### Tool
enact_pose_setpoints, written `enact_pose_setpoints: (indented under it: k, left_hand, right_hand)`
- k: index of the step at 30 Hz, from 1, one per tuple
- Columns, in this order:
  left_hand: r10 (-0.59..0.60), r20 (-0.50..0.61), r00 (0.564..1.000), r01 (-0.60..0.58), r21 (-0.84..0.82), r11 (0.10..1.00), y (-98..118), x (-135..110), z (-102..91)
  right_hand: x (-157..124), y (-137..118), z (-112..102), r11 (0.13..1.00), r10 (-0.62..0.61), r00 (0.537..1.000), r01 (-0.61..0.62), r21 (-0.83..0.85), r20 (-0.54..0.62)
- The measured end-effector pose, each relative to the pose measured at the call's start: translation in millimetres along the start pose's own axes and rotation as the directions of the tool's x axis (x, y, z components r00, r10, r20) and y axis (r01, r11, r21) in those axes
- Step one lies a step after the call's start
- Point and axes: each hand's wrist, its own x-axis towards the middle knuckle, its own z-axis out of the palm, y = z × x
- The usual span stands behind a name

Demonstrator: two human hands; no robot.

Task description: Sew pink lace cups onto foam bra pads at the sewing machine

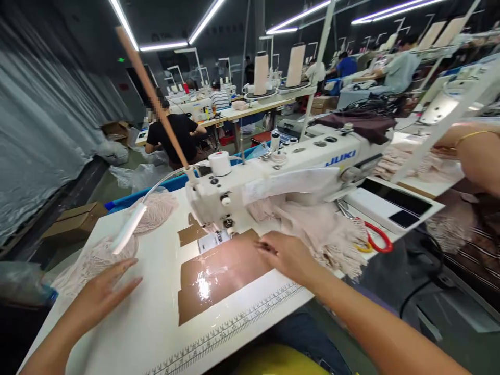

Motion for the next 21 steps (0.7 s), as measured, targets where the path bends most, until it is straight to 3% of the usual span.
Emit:
enact_pose_setpoints:
  k: [2, 4, 7, 10, 12, 15, 17, 19, 21]
  left_hand:
    - [0.029, 0.133, 0.991, -0.016, -0.100, 0.995, 31.8, -10.4, 8.1]
    - [0.130, 0.235, 0.963, -0.076, -0.225, 0.971, 66.5, -15.8, 20.0]
    - [0.333, 0.366, 0.869, -0.129, -0.483, 0.866, 121.6, -15.7, 42.1]
    - [0.449, 0.415, 0.792, 0.003, -0.736, 0.677, 178.2, -8.5, 68.2]
    - [0.449, 0.398, 0.800, 0.112, -0.834, 0.540, 214.2, 1.7, 88.1]
    - [0.351, 0.366, 0.862, 0.240, -0.904, 0.353, 258.9, 26.1, 120.6]
    - [0.306, 0.374, 0.875, 0.313, -0.921, 0.231, 279.4, 44.9, 141.0]
    - [0.273, 0.341, 0.900, 0.303, -0.938, 0.169, 292.2, 60.6, 156.9]
    - [0.247, 0.309, 0.918, 0.275, -0.948, 0.162, 298.4, 70.4, 166.2]
  right_hand:
    - [-13.0, 32.1, -18.4, 0.964, 0.139, 0.969, -0.179, -0.197, -0.203]
    - [-22.1, 54.8, -28.9, 0.882, 0.187, 0.949, -0.276, -0.381, -0.255]
    - [-31.3, 67.8, -31.7, 0.856, 0.076, 0.963, -0.196, -0.478, -0.258]
    - [-36.6, 62.6, -26.6, 0.890, -0.098, 0.917, -0.094, -0.447, -0.388]
    - [-38.6, 56.0, -22.6, 0.908, -0.166, 0.891, -0.029, -0.417, -0.423]
    - [-41.4, 49.1, -17.1, 0.936, -0.221, 0.896, 0.083, -0.341, -0.386]
    - [-44.4, 48.7, -14.4, 0.952, -0.239, 0.906, 0.148, -0.268, -0.348]
    - [-47.9, 52.1, -14.2, 0.966, -0.231, 0.923, 0.180, -0.185, -0.308]
    - [-50.7, 59.1, -17.8, 0.984, -0.173, 0.949, 0.152, -0.095, -0.265]
